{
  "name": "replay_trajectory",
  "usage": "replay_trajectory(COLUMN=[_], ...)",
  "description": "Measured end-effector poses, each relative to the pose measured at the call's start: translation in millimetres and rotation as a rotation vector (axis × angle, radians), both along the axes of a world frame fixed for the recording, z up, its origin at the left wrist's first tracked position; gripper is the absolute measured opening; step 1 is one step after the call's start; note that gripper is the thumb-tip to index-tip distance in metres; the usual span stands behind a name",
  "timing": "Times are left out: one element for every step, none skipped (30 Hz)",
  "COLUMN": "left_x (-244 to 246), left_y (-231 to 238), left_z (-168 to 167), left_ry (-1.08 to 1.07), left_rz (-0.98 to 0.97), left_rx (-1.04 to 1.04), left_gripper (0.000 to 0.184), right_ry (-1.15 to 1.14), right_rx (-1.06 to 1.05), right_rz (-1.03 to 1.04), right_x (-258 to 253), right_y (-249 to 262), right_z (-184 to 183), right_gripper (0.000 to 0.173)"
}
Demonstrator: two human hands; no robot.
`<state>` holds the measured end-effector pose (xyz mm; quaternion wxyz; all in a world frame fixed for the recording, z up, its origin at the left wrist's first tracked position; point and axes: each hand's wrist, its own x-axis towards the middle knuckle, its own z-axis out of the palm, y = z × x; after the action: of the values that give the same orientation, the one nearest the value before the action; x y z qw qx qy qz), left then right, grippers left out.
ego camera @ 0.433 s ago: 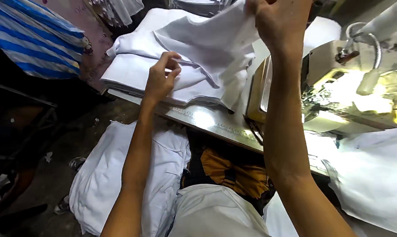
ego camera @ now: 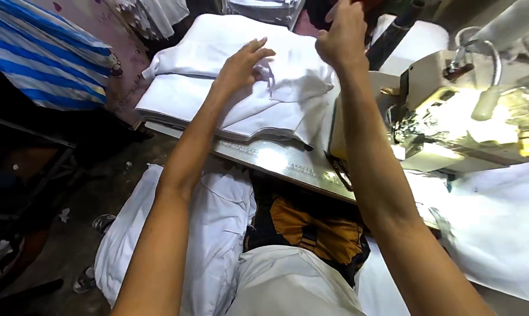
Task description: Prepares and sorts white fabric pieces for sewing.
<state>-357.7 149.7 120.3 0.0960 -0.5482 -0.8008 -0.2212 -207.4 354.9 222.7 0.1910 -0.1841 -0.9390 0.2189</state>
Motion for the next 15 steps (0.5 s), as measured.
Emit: replay_trajectory(left_x=[-10, -18, -25, -31, -34, -37, -39, -40, -41, -42, -43, -46, -51, -55, -57], left_y=[7, 12, 16, 17, 16, 14, 13, 12, 10, 9, 7, 5, 3, 2, 1], left_z=[0, 1, 5, 9, 11, 13, 15, 18, 20, 21, 22, 23, 21, 20, 18], left_ry=[-0.006, -0.041, -0.09, -0.135, -0.171, -0.187, -0.189, -0.193, -0.214, -0.246, -0.288, -0.325, -0.328, -0.278, -0.193], left_rz=[0.027, 0.037, 0.028, -0.003, -0.049, -0.103, -0.152, -0.187, -0.215, -0.235, -0.25, -0.254, -0.255, -0.238, -0.199], left_rx=[-0.001, -0.009, -0.025, -0.044, -0.054, -0.064, -0.077, -0.092, -0.104, -0.11, -0.113, -0.114, -0.098, -0.088, -0.083], left_gripper=[0.043, 0.04, 0.043, 0.05, 0.055, 0.053, 0.048, 0.044, 0.041, 0.038, 0.034, 0.031, 0.03, 0.031, 0.035], right_ry=[0.003, -0.013, -0.059, -0.139, -0.216, -0.259, -0.269, -0.263, -0.254, -0.246, -0.255, -0.27, -0.285, -0.29, -0.27], right_rx=[0.038, 0.059, 0.057, 0.036, 0.027, 0.02, 0.03, 0.053, 0.08, 0.115, 0.156, 0.179, 0.189, 0.184, 0.177], right_rz=[0.086, 0.163, 0.198, 0.195, 0.174, 0.146, 0.114, 0.088, 0.066, 0.041, 0.024, 0.018, 0.015, 0.017, 0.023], right_x=[3, 7, 10, 11, 12, 12, 11, 10, 9, 8, 8, 11, 16, 24, 34], right_y=[-14, -29, -43, -54, -62, -69, -75, -82, -90, -98, -105, -111, -114, -116, -116], right_z=[-5, -9, -13, -17, -24, -32, -41, -50, -59, -66, -70, -68, -64, -57, -50], right_gripper=[0.043, 0.036, 0.034, 0.042, 0.054, 0.066, 0.073, 0.075, 0.07, 0.065, 0.058, 0.05, 0.043, 0.036, 0.031])
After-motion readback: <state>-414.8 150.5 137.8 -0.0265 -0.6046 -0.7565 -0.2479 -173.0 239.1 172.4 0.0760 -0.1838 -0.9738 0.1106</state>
